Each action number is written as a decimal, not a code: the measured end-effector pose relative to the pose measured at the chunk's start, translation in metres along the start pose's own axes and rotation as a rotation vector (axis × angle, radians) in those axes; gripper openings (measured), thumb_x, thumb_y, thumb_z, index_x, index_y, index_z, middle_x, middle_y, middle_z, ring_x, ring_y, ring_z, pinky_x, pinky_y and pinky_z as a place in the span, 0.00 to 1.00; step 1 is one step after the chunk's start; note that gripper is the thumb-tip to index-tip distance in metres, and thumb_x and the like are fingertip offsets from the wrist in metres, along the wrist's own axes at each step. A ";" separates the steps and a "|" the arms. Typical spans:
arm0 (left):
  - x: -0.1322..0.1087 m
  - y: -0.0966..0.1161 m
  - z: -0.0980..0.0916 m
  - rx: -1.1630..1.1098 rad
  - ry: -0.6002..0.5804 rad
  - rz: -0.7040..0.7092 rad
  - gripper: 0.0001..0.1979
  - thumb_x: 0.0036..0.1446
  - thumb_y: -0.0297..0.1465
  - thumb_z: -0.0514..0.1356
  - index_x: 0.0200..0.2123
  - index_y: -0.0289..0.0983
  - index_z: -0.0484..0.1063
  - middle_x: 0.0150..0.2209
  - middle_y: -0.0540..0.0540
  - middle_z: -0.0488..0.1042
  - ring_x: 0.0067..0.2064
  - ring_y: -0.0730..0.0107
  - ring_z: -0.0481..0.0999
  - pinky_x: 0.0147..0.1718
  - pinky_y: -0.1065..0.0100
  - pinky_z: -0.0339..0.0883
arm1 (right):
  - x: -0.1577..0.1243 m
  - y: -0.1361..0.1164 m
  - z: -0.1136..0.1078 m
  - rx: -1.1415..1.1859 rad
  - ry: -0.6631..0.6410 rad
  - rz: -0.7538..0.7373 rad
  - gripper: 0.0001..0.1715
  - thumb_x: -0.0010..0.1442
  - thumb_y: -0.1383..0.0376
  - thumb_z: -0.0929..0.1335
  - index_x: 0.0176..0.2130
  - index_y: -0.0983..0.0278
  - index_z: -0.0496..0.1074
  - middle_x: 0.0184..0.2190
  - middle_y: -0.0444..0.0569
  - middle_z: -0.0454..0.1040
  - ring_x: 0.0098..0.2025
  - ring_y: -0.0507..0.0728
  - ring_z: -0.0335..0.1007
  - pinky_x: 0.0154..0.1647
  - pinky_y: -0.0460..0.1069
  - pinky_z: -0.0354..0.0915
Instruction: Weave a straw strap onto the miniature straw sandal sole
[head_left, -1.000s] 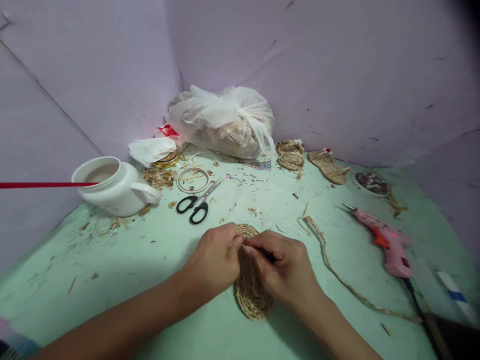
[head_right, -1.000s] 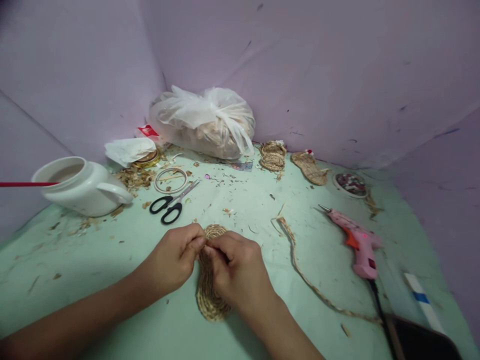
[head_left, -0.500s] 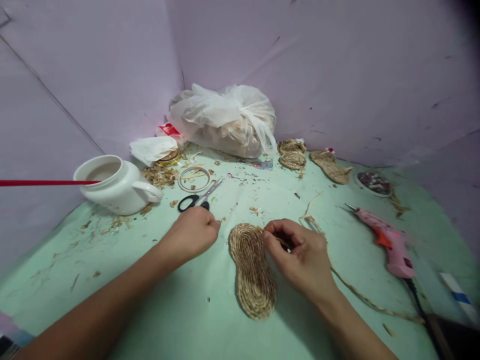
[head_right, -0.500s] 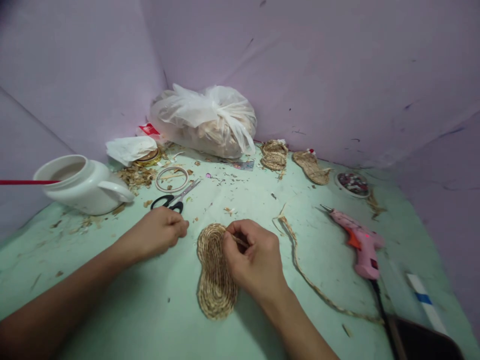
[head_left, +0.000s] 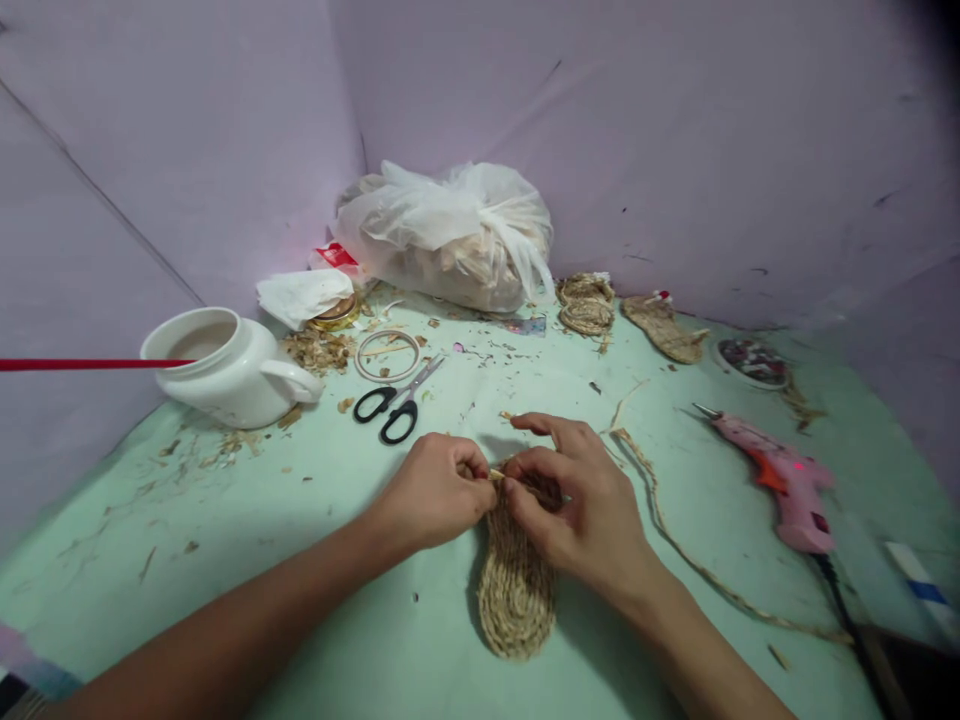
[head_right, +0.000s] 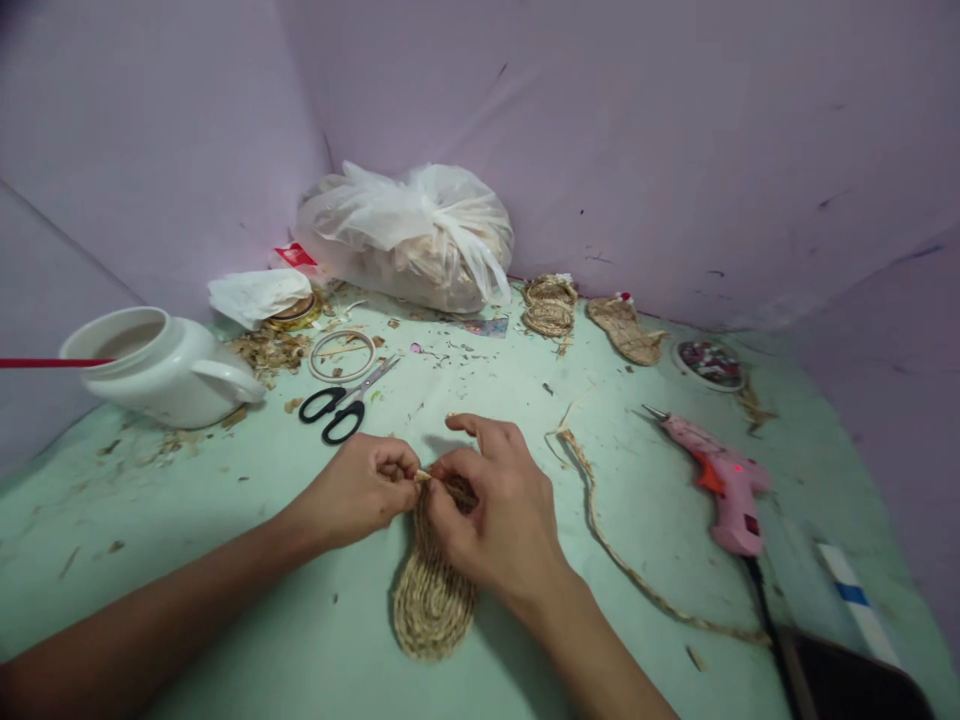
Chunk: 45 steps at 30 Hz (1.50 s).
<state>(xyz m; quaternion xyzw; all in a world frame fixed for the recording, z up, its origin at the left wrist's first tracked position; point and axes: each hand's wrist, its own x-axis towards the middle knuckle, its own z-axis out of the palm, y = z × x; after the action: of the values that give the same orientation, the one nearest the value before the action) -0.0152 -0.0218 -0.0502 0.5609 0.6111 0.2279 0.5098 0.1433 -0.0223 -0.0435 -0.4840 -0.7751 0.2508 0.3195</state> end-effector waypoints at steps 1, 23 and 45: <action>0.000 0.001 0.000 -0.045 -0.011 0.000 0.02 0.37 0.26 0.54 0.20 0.35 0.66 0.14 0.56 0.59 0.17 0.79 0.57 0.16 0.74 0.48 | 0.001 0.001 -0.003 0.008 -0.028 -0.012 0.05 0.46 0.70 0.66 0.25 0.63 0.72 0.44 0.53 0.71 0.49 0.63 0.62 0.40 0.54 0.60; -0.009 0.013 -0.004 -0.195 -0.161 -0.121 0.02 0.44 0.26 0.55 0.24 0.35 0.67 0.13 0.54 0.67 0.14 0.77 0.64 0.14 0.74 0.59 | 0.003 -0.005 0.001 0.624 -0.090 0.425 0.06 0.39 0.73 0.67 0.15 0.65 0.67 0.26 0.49 0.71 0.29 0.53 0.67 0.29 0.48 0.62; 0.005 0.007 -0.061 1.225 0.363 -0.044 0.15 0.50 0.25 0.47 0.37 0.33 0.69 0.34 0.36 0.72 0.36 0.52 0.71 0.28 0.63 0.60 | 0.003 0.011 -0.003 0.666 0.006 0.548 0.05 0.37 0.70 0.70 0.15 0.65 0.69 0.27 0.50 0.72 0.29 0.54 0.67 0.31 0.51 0.63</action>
<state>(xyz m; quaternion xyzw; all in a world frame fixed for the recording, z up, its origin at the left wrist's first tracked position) -0.0646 0.0026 -0.0229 0.6907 0.7185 -0.0818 -0.0101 0.1506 -0.0149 -0.0485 -0.5431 -0.4939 0.5613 0.3821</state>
